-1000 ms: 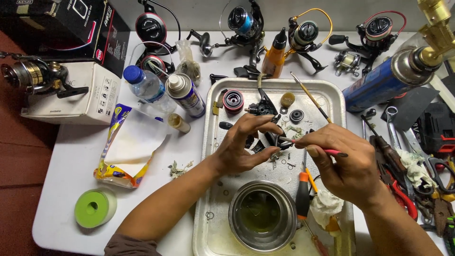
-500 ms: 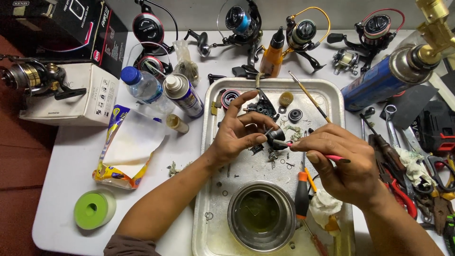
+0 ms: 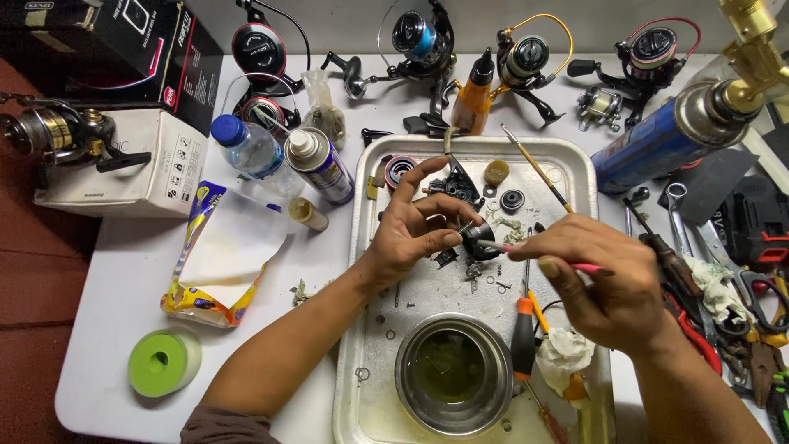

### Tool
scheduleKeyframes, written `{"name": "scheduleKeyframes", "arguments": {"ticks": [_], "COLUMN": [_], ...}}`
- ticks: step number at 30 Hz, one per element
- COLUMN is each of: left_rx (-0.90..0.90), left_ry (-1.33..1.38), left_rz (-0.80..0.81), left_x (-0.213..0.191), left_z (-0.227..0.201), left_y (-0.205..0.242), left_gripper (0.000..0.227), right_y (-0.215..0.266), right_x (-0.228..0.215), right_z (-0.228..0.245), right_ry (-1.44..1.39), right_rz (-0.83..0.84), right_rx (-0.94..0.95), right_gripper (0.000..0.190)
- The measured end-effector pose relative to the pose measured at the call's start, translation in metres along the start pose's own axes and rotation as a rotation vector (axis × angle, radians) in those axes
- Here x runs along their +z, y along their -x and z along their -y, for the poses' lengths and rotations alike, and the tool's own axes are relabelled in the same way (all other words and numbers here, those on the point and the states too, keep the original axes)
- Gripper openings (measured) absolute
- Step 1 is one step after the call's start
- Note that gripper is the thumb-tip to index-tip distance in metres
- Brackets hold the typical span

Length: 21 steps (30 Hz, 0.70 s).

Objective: Reassembling the internal components of a fishing reel body, including lubricating gears and bearings with a brush and applicator tool.

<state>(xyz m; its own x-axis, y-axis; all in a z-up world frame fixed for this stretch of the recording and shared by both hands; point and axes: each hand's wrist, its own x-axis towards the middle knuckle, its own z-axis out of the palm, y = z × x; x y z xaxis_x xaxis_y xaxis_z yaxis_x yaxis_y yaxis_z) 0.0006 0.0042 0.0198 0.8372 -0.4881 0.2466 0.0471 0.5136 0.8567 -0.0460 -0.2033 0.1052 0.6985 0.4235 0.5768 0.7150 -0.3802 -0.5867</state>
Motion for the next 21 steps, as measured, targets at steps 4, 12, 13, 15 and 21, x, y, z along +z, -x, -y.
{"name": "scheduleKeyframes", "arguments": {"ticks": [4,12,13,15,21], "left_rx": [-0.051,0.011,0.013,0.012,-0.033], "left_ry": [0.020,0.028,0.028,0.007,0.068], "left_rz": [-0.030,-0.035,-0.034,-0.046,-0.007], "left_x": [-0.004,-0.006,-0.006,-0.007,-0.007], "left_z": [-0.003,0.000,0.001,0.002,0.000], "left_y": [0.000,-0.002,-0.002,-0.002,-0.002], "left_gripper": [0.075,0.075,0.075,0.075,0.075], "right_y": [0.008,0.004,0.004,0.004,0.014], "right_x": [-0.015,-0.032,-0.030,-0.025,-0.011], "right_z": [-0.003,-0.023,-0.028,-0.037,-0.079], "right_ry": [-0.072,0.240,0.241,0.367,0.457], "right_rz": [-0.150,-0.108,-0.108,-0.039,-0.023], "right_rx": [0.113,0.241,0.239,0.330,0.596], "right_gripper": [0.030,0.029,0.029,0.024,0.030]}}
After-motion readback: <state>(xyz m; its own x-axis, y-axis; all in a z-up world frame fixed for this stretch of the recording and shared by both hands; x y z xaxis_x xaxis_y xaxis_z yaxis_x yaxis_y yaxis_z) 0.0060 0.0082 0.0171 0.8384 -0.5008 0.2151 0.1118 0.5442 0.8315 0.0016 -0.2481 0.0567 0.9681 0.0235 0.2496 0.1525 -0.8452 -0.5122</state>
